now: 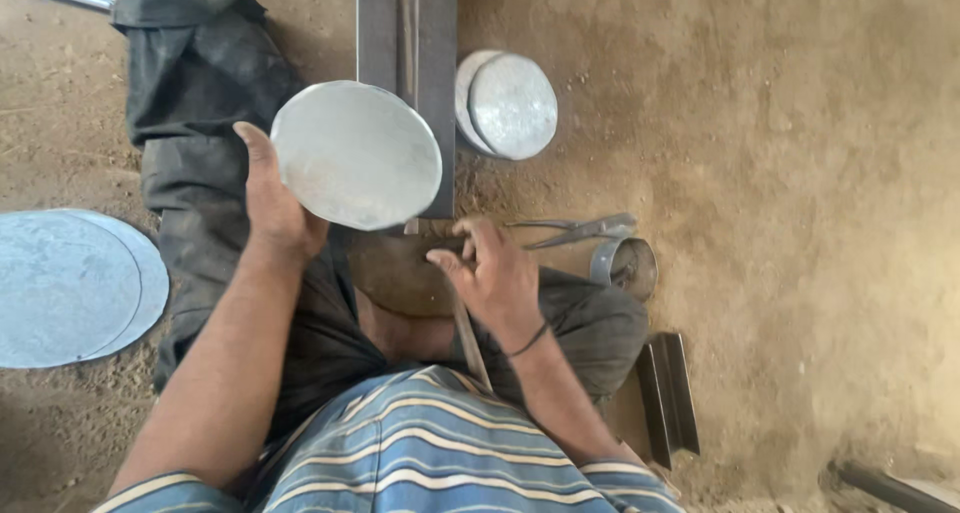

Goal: The person sits on the ground and hammers a round galvanized metal disc against a steel rail, working the disc with repeated hammer blows. The person repositions and turns the disc by hand between blows and sets finished discs aside with a stack of similar discs nearby.

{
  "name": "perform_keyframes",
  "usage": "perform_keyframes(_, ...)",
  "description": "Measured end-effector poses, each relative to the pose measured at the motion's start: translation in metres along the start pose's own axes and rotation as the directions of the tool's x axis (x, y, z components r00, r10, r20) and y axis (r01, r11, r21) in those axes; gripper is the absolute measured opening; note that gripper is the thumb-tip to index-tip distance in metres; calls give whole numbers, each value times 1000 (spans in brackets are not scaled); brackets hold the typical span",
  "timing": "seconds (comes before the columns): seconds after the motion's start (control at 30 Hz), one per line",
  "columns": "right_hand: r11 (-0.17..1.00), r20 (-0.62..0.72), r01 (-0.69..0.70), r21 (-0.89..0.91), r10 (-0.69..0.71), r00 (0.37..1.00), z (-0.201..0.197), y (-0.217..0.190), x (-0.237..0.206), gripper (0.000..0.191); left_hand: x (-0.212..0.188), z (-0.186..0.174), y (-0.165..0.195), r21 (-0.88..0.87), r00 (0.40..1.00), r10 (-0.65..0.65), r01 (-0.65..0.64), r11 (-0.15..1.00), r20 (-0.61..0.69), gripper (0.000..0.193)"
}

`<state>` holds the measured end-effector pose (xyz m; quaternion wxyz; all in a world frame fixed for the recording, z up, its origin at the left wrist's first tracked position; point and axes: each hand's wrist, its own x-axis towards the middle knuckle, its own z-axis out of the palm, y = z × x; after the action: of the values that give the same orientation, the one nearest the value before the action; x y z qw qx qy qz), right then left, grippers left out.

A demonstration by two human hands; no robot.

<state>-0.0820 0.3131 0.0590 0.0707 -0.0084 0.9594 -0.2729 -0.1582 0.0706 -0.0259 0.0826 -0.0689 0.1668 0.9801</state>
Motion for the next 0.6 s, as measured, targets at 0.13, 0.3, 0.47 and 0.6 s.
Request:
perform_keyframes(0.13,968,7,37,-248,-36,999,40,21,-67,51,-15,-36,-7,496,926,98,104,862,-364,54)
perform_keyframes(0.3,995,43,-8,-99,12,999,73,75,-84,41,2,-44,-13,590,863,-68,397,703,-500,41)
perform_keyframes(0.47,644,285,-405,649,288,914,22,86,-69,26,3,-43,-7,648,926,90,185,738,-367,39)
perform_keyframes(0.6,381,236,-342,859,298,925,-17,41,-102,31,-1,-45,-10,704,969,27,159,692,-245,40)
